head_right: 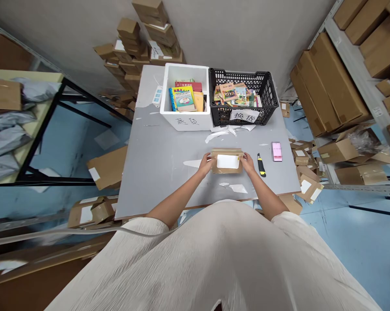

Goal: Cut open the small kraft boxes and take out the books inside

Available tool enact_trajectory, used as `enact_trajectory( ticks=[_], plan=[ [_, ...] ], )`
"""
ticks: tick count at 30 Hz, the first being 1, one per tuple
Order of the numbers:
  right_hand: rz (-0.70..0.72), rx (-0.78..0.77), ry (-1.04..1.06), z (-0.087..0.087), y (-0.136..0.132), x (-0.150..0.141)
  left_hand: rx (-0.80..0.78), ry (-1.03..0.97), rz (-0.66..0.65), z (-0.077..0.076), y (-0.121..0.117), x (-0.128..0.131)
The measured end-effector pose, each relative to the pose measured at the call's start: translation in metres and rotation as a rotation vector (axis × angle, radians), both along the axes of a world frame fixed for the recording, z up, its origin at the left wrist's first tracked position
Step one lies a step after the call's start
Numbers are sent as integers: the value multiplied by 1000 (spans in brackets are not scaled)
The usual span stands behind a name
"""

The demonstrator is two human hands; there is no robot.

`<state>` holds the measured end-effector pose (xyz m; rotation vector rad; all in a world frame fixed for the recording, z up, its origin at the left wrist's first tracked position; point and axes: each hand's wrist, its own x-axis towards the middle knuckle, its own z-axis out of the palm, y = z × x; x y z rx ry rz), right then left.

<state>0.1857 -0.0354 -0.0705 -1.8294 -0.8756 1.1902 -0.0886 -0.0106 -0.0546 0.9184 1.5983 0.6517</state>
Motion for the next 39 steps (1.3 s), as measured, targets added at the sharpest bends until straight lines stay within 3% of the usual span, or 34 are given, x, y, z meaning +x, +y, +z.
enact_trajectory(
  ticks=[4,10,14,22,28,34,37,39],
  plan=[
    [-68,30,-94,8,15,2,63,51,27,4,11,5],
    [-18,-90,-264,-7,3,4,62,128,-4,-13,-3,9],
    [-20,-90,-277,-13,4,6,129,152,1,-22,-5,9],
    [52,-49,-323,-7,13,6,121,212,-6,-28,8,7],
    [-28,-22,-204,-4,3,4,122,219,-13,-27,10,6],
    [-46,9,-91,4,4,-4,176,317,6,-13,19,-11],
    [-22,25,-74,10,11,-21,374,415,-20,7,19,-15],
    [29,62,-72,15,18,-39,573,357,-150,25,15,-12]
  ],
)
